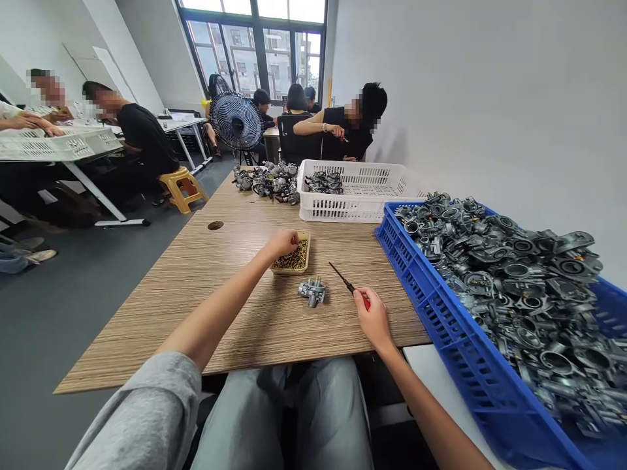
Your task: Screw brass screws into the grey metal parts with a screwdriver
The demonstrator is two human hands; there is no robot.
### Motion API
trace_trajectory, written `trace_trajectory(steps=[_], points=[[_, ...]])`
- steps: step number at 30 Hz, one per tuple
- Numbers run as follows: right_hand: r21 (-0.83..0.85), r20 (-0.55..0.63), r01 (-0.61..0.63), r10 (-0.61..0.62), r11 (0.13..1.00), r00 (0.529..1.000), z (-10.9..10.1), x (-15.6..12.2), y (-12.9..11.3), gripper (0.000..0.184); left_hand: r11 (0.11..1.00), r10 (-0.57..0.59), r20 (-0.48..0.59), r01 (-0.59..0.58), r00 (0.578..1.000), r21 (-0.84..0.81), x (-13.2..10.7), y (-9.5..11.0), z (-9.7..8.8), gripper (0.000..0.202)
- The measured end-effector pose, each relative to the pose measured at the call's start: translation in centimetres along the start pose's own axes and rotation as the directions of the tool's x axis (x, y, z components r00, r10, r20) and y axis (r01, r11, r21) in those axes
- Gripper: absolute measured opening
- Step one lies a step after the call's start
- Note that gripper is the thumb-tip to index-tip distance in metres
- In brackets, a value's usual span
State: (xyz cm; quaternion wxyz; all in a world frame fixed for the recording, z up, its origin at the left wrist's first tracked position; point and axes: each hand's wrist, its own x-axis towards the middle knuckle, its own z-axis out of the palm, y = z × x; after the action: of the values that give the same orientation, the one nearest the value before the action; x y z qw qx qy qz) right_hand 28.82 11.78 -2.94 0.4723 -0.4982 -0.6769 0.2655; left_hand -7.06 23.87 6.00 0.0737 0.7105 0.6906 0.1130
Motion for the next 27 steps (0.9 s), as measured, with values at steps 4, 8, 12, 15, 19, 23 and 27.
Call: trace_trajectory(steps=[4, 8, 12, 15, 19, 23, 27], points=[[0.001, 0.006, -0.017, 0.017, 1.0, 1.0, -0.1, 0.0, -0.1, 0.037, 0.996, 0.04, 0.024, -0.042, 0.999, 0.076, -0.1, 0.8, 0.1, 0.019], [-0.011, 0.023, -0.022, 0.022, 1.0, 0.999, -0.3, 0.0, -0.4, 0.037, 0.985, 0.05, 0.051, -0.058, 0.997, 0.16, -0.1, 2.2, -0.1, 0.018], [-0.009, 0.014, -0.017, 0.017, 1.0, 1.0, -0.4, 0.0, -0.6, 0.037, 0.974, 0.03, 0.074, -0.046, 0.997, 0.221, -0.1, 3.1, -0.3, 0.018], [-0.004, 0.013, -0.014, 0.014, 1.0, 1.0, -0.4, 0.0, -0.7, 0.037, 0.97, 0.016, 0.105, -0.041, 0.994, 0.241, -0.1, 3.1, -0.6, 0.016], [-0.01, 0.014, -0.011, 0.011, 1.0, 1.0, -0.4, 0.0, -0.7, 0.038, 0.97, -0.007, 0.116, -0.021, 0.993, 0.244, 0.0, 2.3, -1.1, 0.018], [-0.007, 0.015, -0.006, 0.006, 1.0, 1.0, -0.3, 0.1, -0.6, 0.039, 0.977, -0.005, 0.101, -0.016, 0.995, 0.213, 0.1, 1.7, -1.4, 0.029], [-0.01, 0.01, 0.0, 0.0, 1.0, 1.0, -0.2, 0.1, -0.5, 0.041, 0.981, 0.023, 0.106, -0.042, 0.994, 0.187, 0.2, 1.8, -1.1, 0.025]])
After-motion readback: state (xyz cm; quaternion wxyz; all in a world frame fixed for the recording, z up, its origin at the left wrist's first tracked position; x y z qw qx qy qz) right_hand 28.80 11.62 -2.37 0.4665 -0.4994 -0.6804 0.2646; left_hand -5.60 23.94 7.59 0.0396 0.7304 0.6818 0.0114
